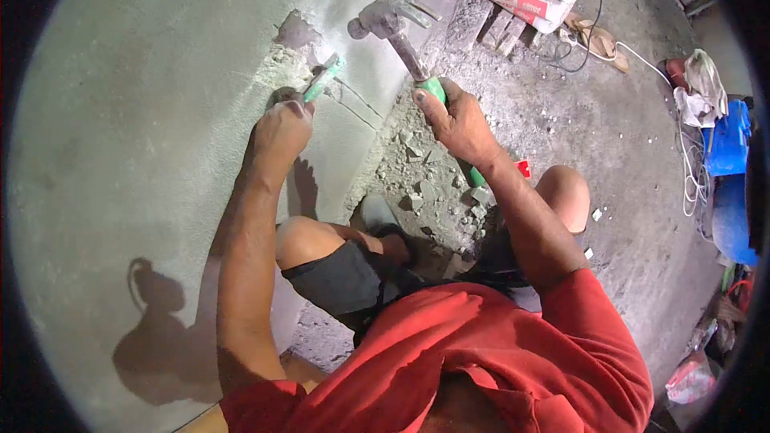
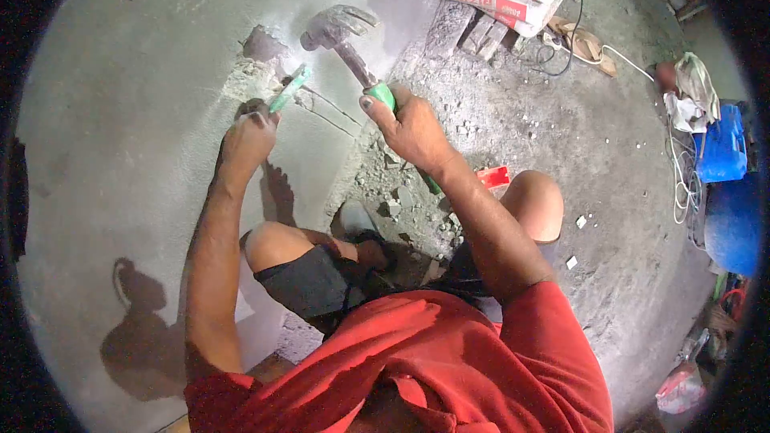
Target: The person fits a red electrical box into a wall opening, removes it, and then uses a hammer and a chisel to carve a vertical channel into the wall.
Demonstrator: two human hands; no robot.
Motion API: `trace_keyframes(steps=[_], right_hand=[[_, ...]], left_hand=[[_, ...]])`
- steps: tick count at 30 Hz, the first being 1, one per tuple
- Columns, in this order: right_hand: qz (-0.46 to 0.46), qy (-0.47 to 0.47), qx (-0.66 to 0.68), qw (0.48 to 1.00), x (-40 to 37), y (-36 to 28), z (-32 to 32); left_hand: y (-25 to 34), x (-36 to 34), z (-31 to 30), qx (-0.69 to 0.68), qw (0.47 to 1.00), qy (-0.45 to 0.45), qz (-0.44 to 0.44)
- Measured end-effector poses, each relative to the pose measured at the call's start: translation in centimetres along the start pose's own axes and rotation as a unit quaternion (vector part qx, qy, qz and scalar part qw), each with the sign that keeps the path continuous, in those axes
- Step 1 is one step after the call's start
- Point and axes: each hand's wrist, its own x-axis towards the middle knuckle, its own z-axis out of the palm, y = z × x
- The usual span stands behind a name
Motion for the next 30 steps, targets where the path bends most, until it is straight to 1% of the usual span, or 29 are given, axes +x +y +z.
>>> trace_keyframes(steps=[2,3,5,6,8,9,11,12,14,15,17,18,20,21,22,23,24,25,27,28,29,30], right_hand=[[-0.013,0.014,0.021,1.000,0.2,-0.3,0.3],[-0.012,0.016,0.021,1.000,0.3,-0.1,0.9],[-0.045,0.079,0.019,0.996,0.7,1.0,3.2],[-0.045,0.077,0.019,0.996,0.9,1.6,5.1],[0.005,0.129,0.049,0.990,0.7,3.5,8.8],[0.006,0.126,0.049,0.991,1.1,5.2,9.6],[0.037,0.067,-0.035,0.996,3.3,5.7,9.6],[0.035,0.068,-0.034,0.996,3.8,6.3,9.3],[0.008,0.094,-0.022,0.995,3.5,2.5,6.2],[0.012,0.091,-0.025,0.995,3.1,0.5,4.7],[-0.074,0.125,0.071,0.987,2.6,-2.9,2.7],[-0.073,0.126,0.071,0.987,2.5,-2.8,2.9],[-0.126,0.189,0.060,0.972,2.3,-2.6,3.8],[-0.162,0.190,0.080,0.965,2.4,-0.1,5.9],[-0.160,0.185,0.081,0.966,2.3,3.3,7.7],[-0.090,0.106,-0.025,0.990,2.7,6.6,8.9],[-0.019,0.031,-0.131,0.991,3.2,7.9,9.2],[-0.025,0.038,-0.130,0.990,3.7,7.4,8.4],[0.012,0.039,-0.065,0.997,2.4,6.4,7.3],[0.009,0.037,-0.067,0.997,1.8,5.5,6.5],[0.022,0.052,-0.045,0.997,1.2,4.2,5.7],[0.033,0.072,-0.023,0.997,0.8,3.1,4.9]], left_hand=[[-0.6,0.6,0.6,0.086,0.992,0.036,0.087],[-1.1,1.1,0.7,0.086,0.992,0.035,0.089],[-1.7,1.3,0.4,0.117,0.977,0.054,0.168],[-1.6,1.3,0.3,0.117,0.978,0.054,0.166],[-0.2,0.7,-1.3,0.054,0.992,0.040,0.108],[-0.4,0.4,-0.7,0.053,0.992,0.038,0.106],[-0.5,0.7,-0.3,0.087,0.990,0.019,0.112],[-0.8,0.9,0.0,0.087,0.990,0.021,0.113],[-0.6,0.4,0.3,0.074,0.989,0.053,0.116],[-0.6,0.1,0.8,0.070,0.990,0.049,0.115],[-0.6,0.0,1.2,0.081,0.990,0.041,0.104],[-0.4,-0.1,1.3,0.082,0.990,0.041,0.106],[0.5,-0.6,1.6,0.078,0.993,0.086,0.034],[-0.1,-0.3,1.8,0.089,0.985,0.119,0.092],[-0.7,-0.3,2.1,0.100,0.973,0.149,0.147],[-0.9,-0.4,2.7,0.080,0.980,0.122,0.133],[-1.0,-0.1,3.0,0.062,0.986,0.098,0.122],[-0.6,0.1,2.9,0.065,0.984,0.107,0.125],[1.5,-2.5,4.1,-0.034,0.994,0.104,0.029],[3.5,-3.3,5.1,-0.108,0.987,0.113,-0.042],[5.7,-3.7,6.3,-0.181,0.969,0.124,-0.116],[7.6,-3.3,7.4,-0.433,0.868,0.109,-0.215]])
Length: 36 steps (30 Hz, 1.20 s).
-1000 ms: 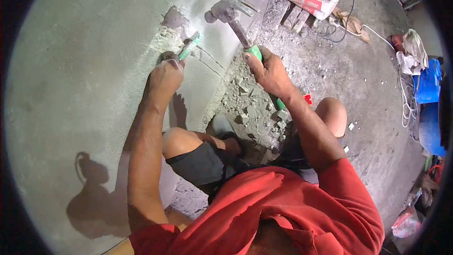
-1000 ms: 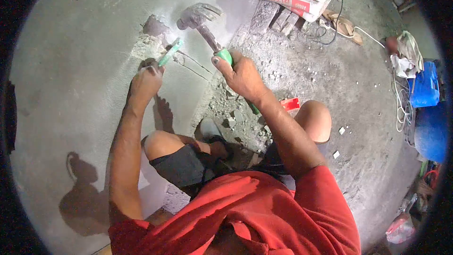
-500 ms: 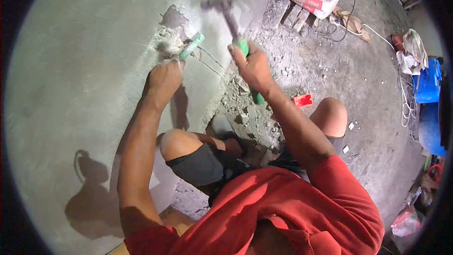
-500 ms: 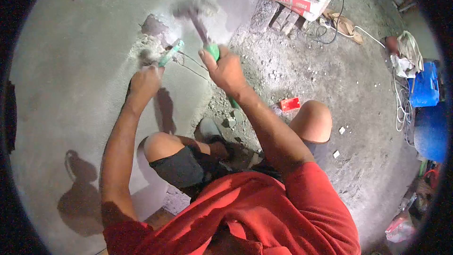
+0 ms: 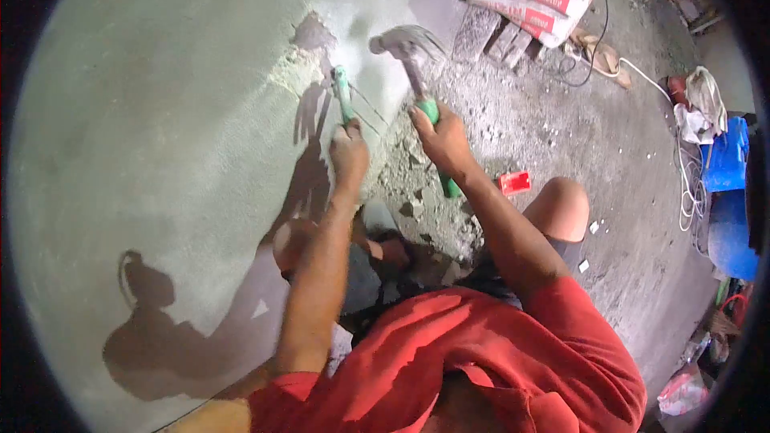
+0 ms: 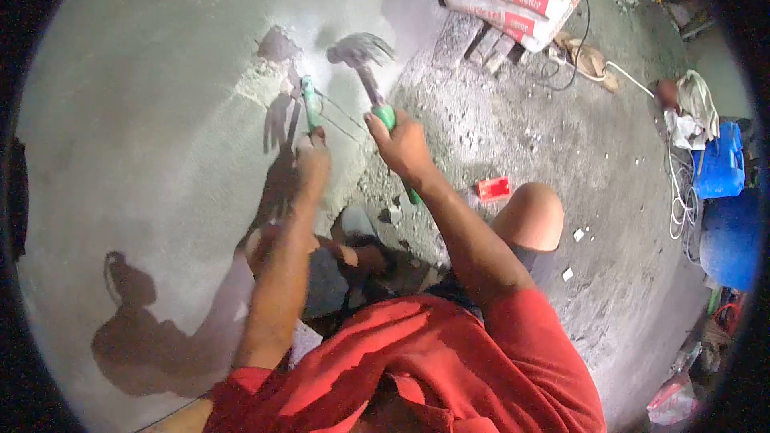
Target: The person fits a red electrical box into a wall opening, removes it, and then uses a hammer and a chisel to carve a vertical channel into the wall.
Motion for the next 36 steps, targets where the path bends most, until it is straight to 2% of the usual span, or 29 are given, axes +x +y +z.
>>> trace_keyframes(steps=[1,2,3,4,6,8,9,10,12,14,17,21,23,24,26,27,30,33,36], right_hand=[[0.021,-0.005,0.018,1.000,-0.3,-0.5,-1.0],[0.014,-0.002,0.013,1.000,0.1,-0.2,-2.0],[0.003,0.002,0.034,0.999,0.0,0.4,-2.8],[-0.002,0.001,0.054,0.999,-0.7,1.2,-3.3],[0.004,-0.029,0.063,0.998,-1.4,1.8,-4.4],[0.010,-0.052,0.070,0.996,-1.7,1.3,-4.6],[0.033,-0.079,0.101,0.991,-2.0,0.9,-4.7],[0.054,-0.105,0.130,0.984,-2.1,0.4,-4.6],[0.044,-0.129,0.122,0.983,-2.0,0.0,-4.0],[0.050,-0.120,0.110,0.985,-2.0,-0.6,-3.5],[0.038,-0.119,0.123,0.985,-2.5,-1.4,-3.4],[0.014,-0.085,0.125,0.988,-2.8,-1.8,-3.2],[-0.023,-0.050,0.138,0.989,-2.8,-1.8,-2.9],[-0.024,-0.051,0.138,0.989,-2.6,-2.0,-2.8],[-0.076,-0.010,0.192,0.978,-2.6,-2.7,-2.4],[-0.087,-0.014,0.189,0.978,-2.6,-3.3,-2.7],[-0.082,-0.034,0.230,0.969,-2.3,-3.5,-3.5],[-0.082,-0.003,0.193,0.978,-2.2,-3.6,-3.0],[-0.122,0.048,0.220,0.967,-2.1,-1.8,-0.6]], left_hand=[[0.5,0.1,2.3,-0.252,0.958,-0.021,-0.134],[0.7,-1.1,3.9,-0.163,0.986,0.030,0.014],[-0.2,-2.7,4.8,-0.064,0.983,0.082,0.151],[-1.3,-3.6,4.9,-0.032,0.975,0.035,0.216],[-4.3,-3.1,5.0,-0.033,0.974,0.041,0.219],[-4.9,-2.2,4.1,-0.247,0.963,0.049,0.097],[-5.5,-1.9,3.1,-0.185,0.982,-0.002,0.030],[-5.4,-1.7,2.6,-0.190,0.982,0.005,0.025],[-4.9,-1.2,1.4,0.031,0.978,0.077,0.192],[-4.7,-0.7,1.0,0.042,0.980,0.079,0.176],[-4.5,-0.3,0.1,0.085,0.962,0.135,0.221],[-4.6,0.1,-0.3,0.086,0.968,0.116,0.205],[-2.7,-0.2,-2.1,0.055,0.986,0.046,0.148],[-2.5,0.0,-2.0,0.056,0.986,0.047,0.147],[-2.3,0.5,-1.9,0.157,0.980,-0.003,0.125],[-2.4,0.5,-2.0,0.160,0.979,-0.004,0.123],[-2.5,0.9,-1.9,0.161,0.982,-0.034,0.089],[-1.3,1.0,-2.4,0.174,0.982,-0.063,0.044],[-2.1,1.8,-2.3,0.156,0.984,-0.025,0.081]])
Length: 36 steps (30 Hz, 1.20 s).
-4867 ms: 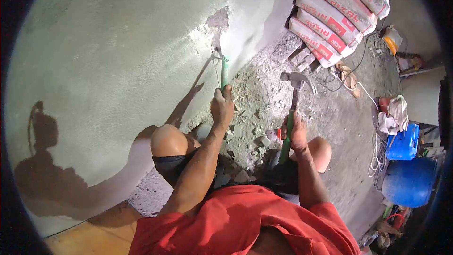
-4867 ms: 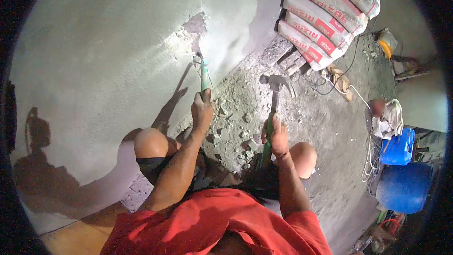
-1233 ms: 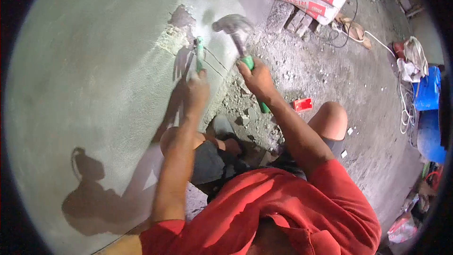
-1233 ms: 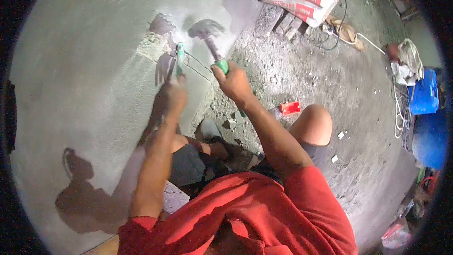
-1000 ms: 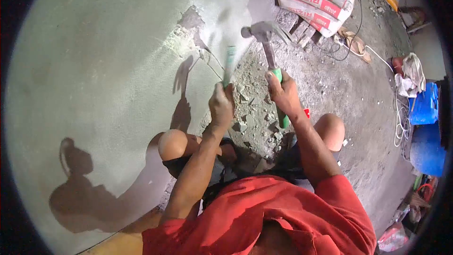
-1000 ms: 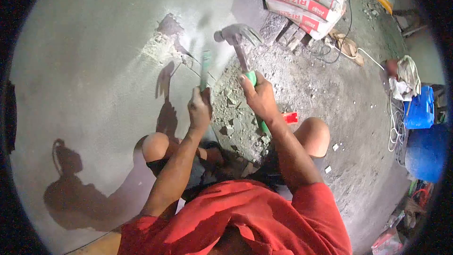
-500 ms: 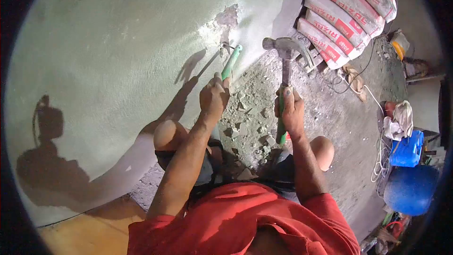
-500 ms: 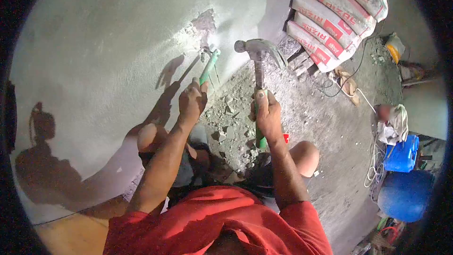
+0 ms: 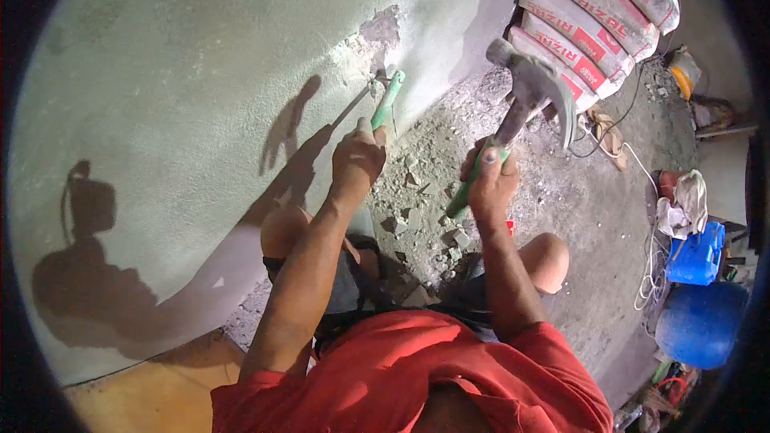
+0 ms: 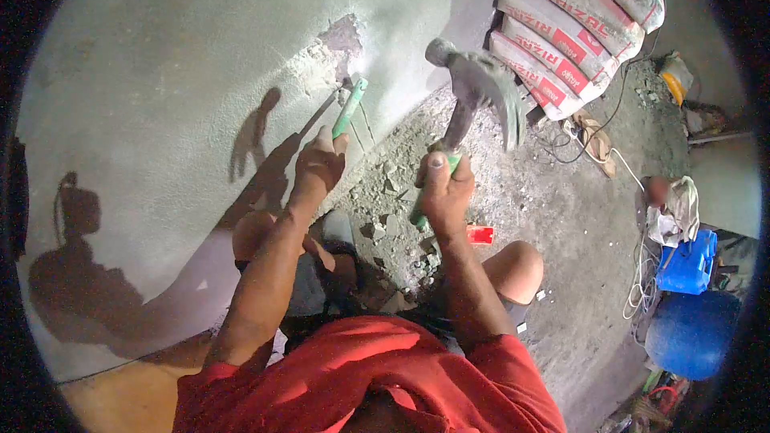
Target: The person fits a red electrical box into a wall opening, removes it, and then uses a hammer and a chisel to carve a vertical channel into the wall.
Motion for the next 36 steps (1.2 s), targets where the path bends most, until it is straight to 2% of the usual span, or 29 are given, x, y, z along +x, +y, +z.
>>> trace_keyframes(steps=[1,3,4,5,6,7,9,10,12,14,15,16,17,19,20,21,22,24,25,28,32,33,36], right_hand=[[0.002,0.015,0.078,0.997,-0.3,2.3,0.9],[0.022,0.021,0.116,0.993,-1.4,7.3,2.4],[0.108,0.010,0.020,0.994,-1.4,8.5,3.3],[0.069,-0.042,-0.135,0.987,-0.1,10.0,3.7],[0.031,-0.092,-0.288,0.953,0.6,11.0,3.8],[0.033,-0.088,-0.288,0.953,0.3,9.3,3.4],[0.171,-0.073,-0.151,0.971,1.3,3.6,3.5],[0.174,-0.077,-0.154,0.970,1.6,3.4,3.2],[0.013,-0.005,-0.118,0.993,2.3,3.4,1.9],[-0.006,0.008,-0.045,0.999,2.5,-0.8,1.4],[-0.039,0.013,0.042,0.998,2.6,-2.6,1.8],[-0.082,-0.019,0.046,0.995,3.0,-3.1,1.2],[-0.082,-0.030,0.056,0.995,2.9,-3.7,0.9],[-0.079,-0.042,0.063,0.994,3.2,-4.5,0.6],[-0.031,-0.056,0.026,0.998,3.3,-4.5,0.4],[0.015,-0.070,-0.010,0.997,3.1,-4.5,0.4],[0.013,-0.072,-0.010,0.997,2.9,-4.4,0.5],[0.075,-0.082,-0.024,0.994,2.2,-3.5,0.8],[0.068,-0.088,-0.039,0.993,1.9,-2.8,0.7],[0.074,-0.078,-0.014,0.994,1.1,-2.0,0.7],[0.093,-0.072,-0.005,0.993,1.5,-2.0,0.4],[0.093,-0.075,-0.005,0.993,1.6,-2.0,0.4],[0.090,-0.056,-0.010,0.994,1.7,-1.9,0.7]], left_hand=[[-0.2,0.0,-0.1,0.003,1.000,0.000,-0.001],[-0.5,-0.1,-0.5,0.013,0.999,0.007,0.038],[-0.6,0.1,-0.5,0.014,0.999,0.008,0.038],[-0.7,0.3,-0.4,0.004,0.998,0.025,0.052],[-0.7,0.0,-0.2,-0.006,0.997,0.038,0.065],[-0.2,-0.3,-0.5,-0.015,0.999,0.026,0.042],[0.5,0.0,-1.3,-0.003,0.999,0.020,0.033],[0.3,-0.5,-1.2,0.010,1.000,0.002,0.012],[-1.4,0.3,1.1,-0.019,1.000,0.009,0.014],[-1.8,0.9,1.4,-0.045,0.998,0.020,0.030],[-1.6,0.7,1.0,-0.094,0.995,-0.005,0.017],[-1.7,0.2,0.9,-0.144,0.989,-0.033,0.001],[-2.7,0.1,1.9,-0.127,0.988,-0.003,0.082],[-3.6,0.0,3.4,-0.091,0.992,0.019,0.080],[-4.3,-0.6,4.2,-0.053,0.995,0.040,0.074],[-4.9,-0.2,4.9,0.015,0.989,0.061,0.135],[-4.2,-0.2,3.8,0.015,0.989,0.063,0.135],[-1.9,-0.2,0.5,0.022,0.999,0.007,0.028],[-1.6,-0.4,0.4,0.039,0.998,-0.026,0.035],[-0.1,-1.7,0.3,0.018,0.999,-0.017,0.026],[-1.1,-0.5,0.4,-0.024,0.999,-0.029,0.001],[-1.7,0.2,0.7,0.001,0.999,-0.054,-0.009],[-1.5,0.6,0.5,-0.034,0.998,-0.051,0.002]])
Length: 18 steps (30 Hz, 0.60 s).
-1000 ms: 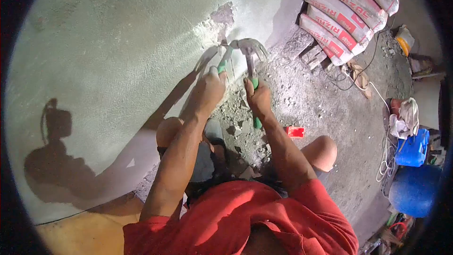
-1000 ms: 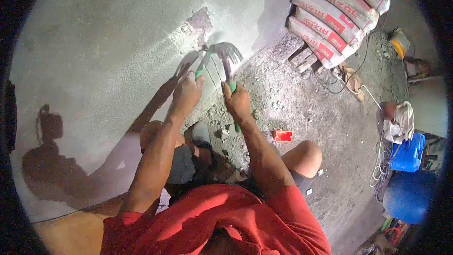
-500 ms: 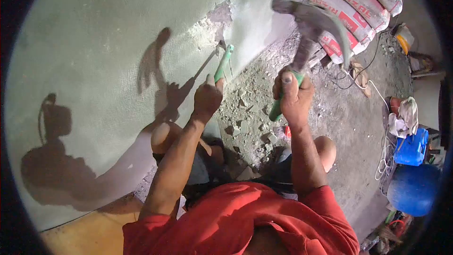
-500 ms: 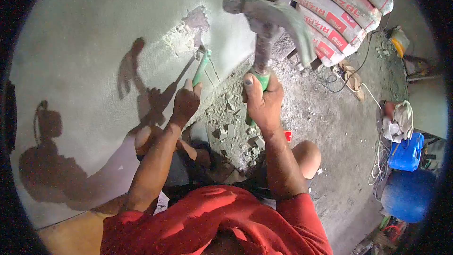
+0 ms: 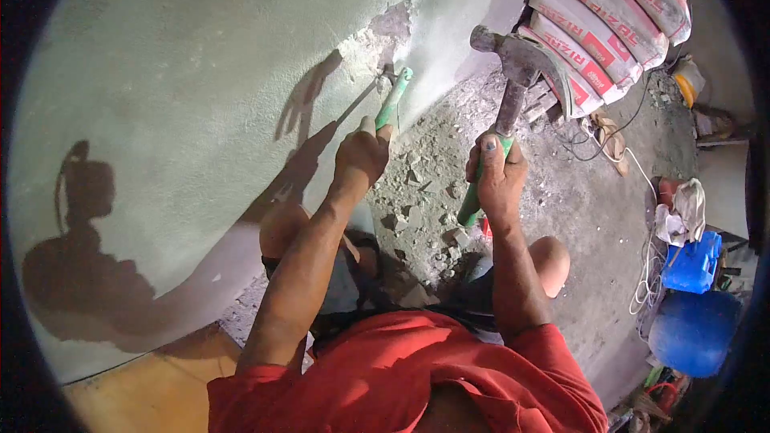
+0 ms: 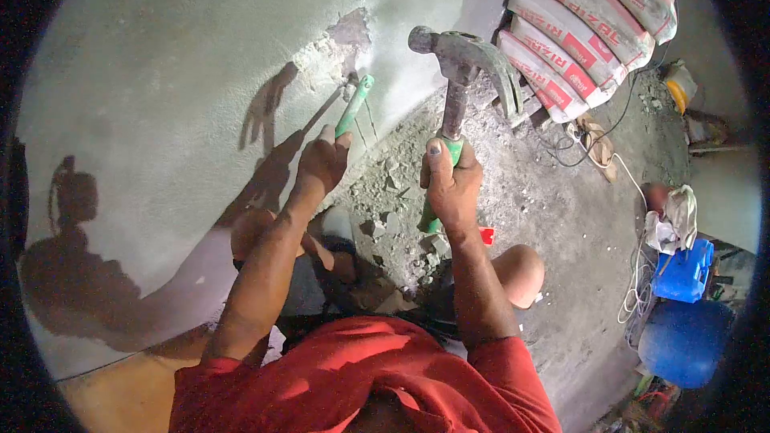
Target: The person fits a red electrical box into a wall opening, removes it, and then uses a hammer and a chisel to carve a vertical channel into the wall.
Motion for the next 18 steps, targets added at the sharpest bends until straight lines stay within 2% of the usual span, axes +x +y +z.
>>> trace_keyframes(steps=[3,6,10,12,14,15,16,18], right_hand=[[-0.011,0.015,-0.024,1.000,0.0,0.1,-0.1],[-0.055,0.005,-0.015,0.998,0.3,0.6,0.0],[-0.017,0.035,-0.079,0.996,0.6,4.8,1.1],[0.024,0.013,-0.115,0.993,0.8,5.7,2.9],[-0.005,-0.026,-0.283,0.959,2.2,9.6,3.1],[-0.001,-0.012,-0.202,0.979,2.1,9.8,3.2],[-0.006,-0.010,-0.200,0.980,2.8,9.3,3.0],[0.009,0.015,-0.169,0.985,2.7,7.2,2.1]], left_hand=[[0.7,-0.4,-0.6,-0.008,0.999,0.041,0.005],[1.1,-0.2,-0.5,0.003,0.999,0.033,-0.011],[1.3,0.1,-0.8,0.014,0.999,0.031,0.012],[1.9,-0.3,-1.3,0.015,0.999,0.046,0.001],[1.2,0.0,-0.5,0.015,0.998,0.053,0.019],[1.0,0.2,-0.4,0.014,0.997,0.060,0.036],[1.6,0.5,-0.9,0.014,0.997,0.064,0.041],[2.4,-0.2,-1.7,0.049,0.998,0.034,-0.008]])
